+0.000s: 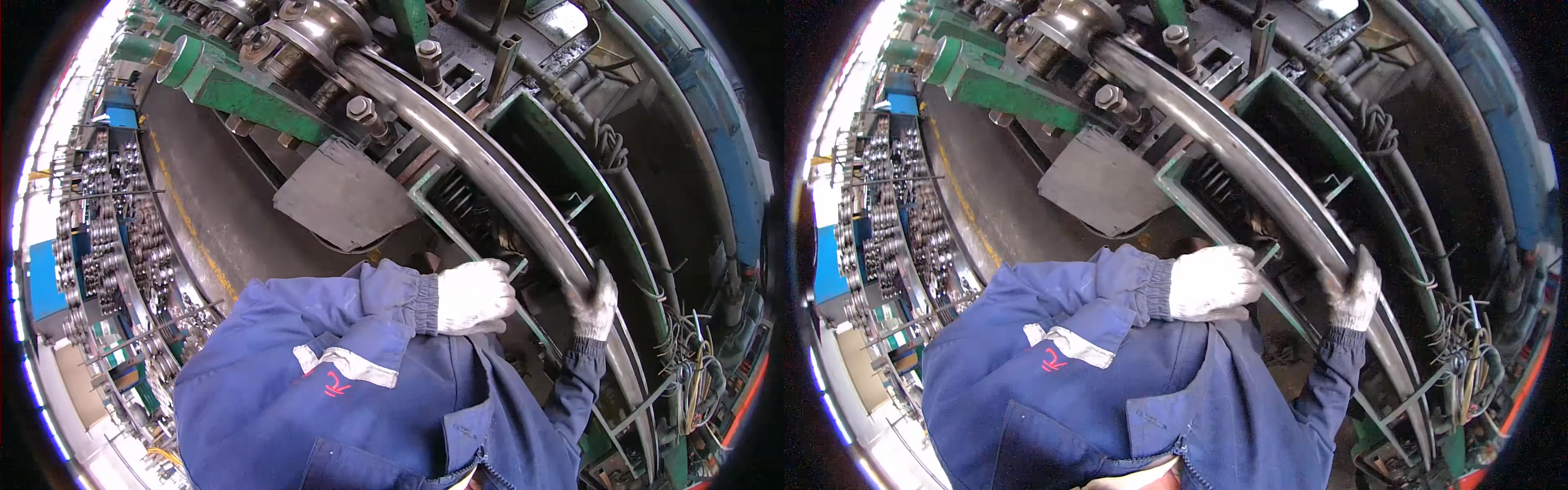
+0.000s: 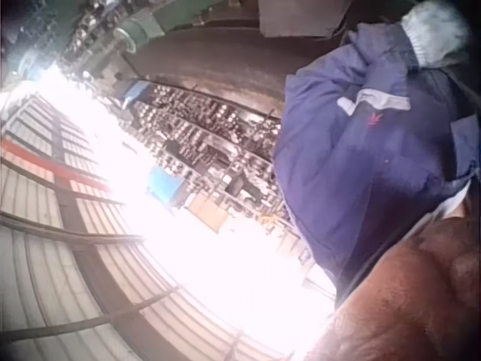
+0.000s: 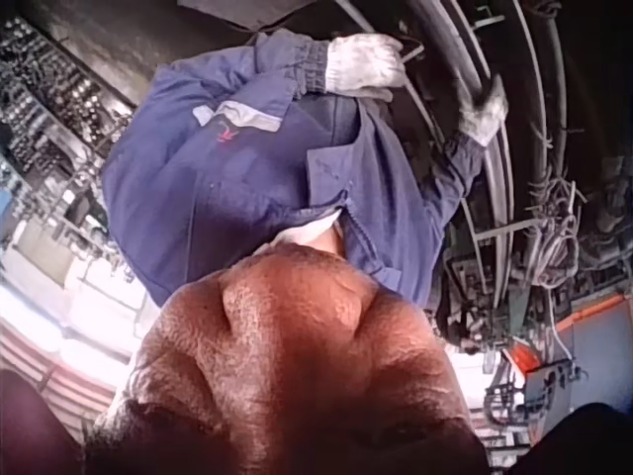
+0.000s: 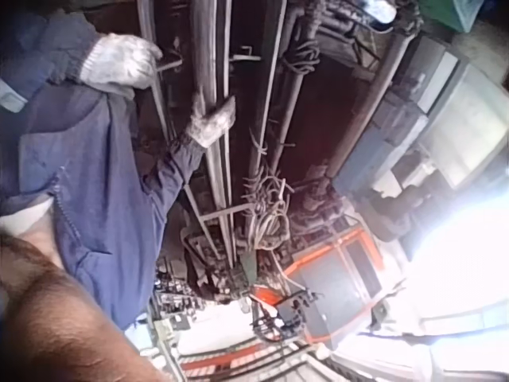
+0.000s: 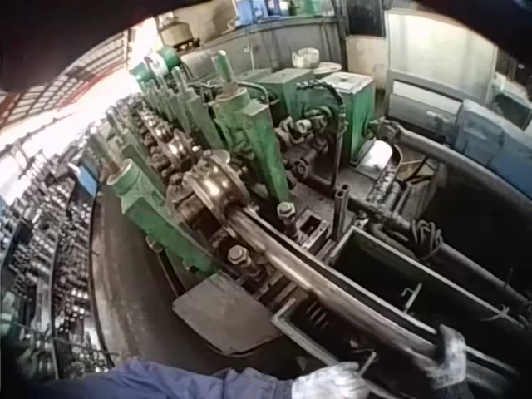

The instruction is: Operating a metal forming machine to shape long metal pipes by guiding them through the rollers.

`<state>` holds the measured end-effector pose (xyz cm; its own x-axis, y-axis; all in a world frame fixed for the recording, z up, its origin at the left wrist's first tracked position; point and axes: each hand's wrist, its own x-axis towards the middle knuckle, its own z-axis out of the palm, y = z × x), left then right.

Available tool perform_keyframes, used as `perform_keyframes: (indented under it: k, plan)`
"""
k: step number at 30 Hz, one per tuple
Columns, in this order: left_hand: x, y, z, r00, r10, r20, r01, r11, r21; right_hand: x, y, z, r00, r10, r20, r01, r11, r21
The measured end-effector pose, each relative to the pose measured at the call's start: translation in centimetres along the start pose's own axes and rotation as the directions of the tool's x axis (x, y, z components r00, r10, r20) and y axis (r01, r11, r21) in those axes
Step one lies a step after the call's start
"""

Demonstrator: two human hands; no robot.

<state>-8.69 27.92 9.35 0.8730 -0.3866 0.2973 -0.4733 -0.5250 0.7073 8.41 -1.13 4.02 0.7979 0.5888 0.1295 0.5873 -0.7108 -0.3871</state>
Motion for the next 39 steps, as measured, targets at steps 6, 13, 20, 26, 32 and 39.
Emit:
perform_keyframes:
  k: [6,13,20,26,32,39]
  plan:
    - [-3.4,-0.4,-4.1,0.998,-0.058,0.008,0.058,0.998,0.005,-0.6,0.0,-0.9,0.99,0.112,0.09,-0.105,0.991,-0.078]
    - [-5.2,0.8,-5.1,0.961,-0.252,0.111,0.247,0.968,0.052,0.4,0.8,-1.9,0.977,0.127,0.169,-0.119,0.991,-0.057]
    - [-1.1,3.8,-1.6,0.964,-0.262,0.047,0.256,0.961,0.105,-3.1,0.4,-4.8,0.99,-0.02,-0.14,0.035,0.994,0.102]
    - [4.8,6.8,2.7,0.971,-0.226,0.076,0.211,0.963,0.167,-11.4,1.0,-7.1,0.963,0.093,-0.252,-0.044,0.981,0.191]
    - [9.1,8.2,6.4,0.978,-0.052,0.201,0.032,0.995,0.098,-18.8,1.7,-6.7,0.912,0.267,-0.311,-0.214,0.957,0.194]
    - [10.6,7.3,9.0,0.935,0.005,0.356,-0.063,0.986,0.153,-22.1,1.0,-6.1,0.829,0.396,-0.395,-0.27,0.902,0.336]
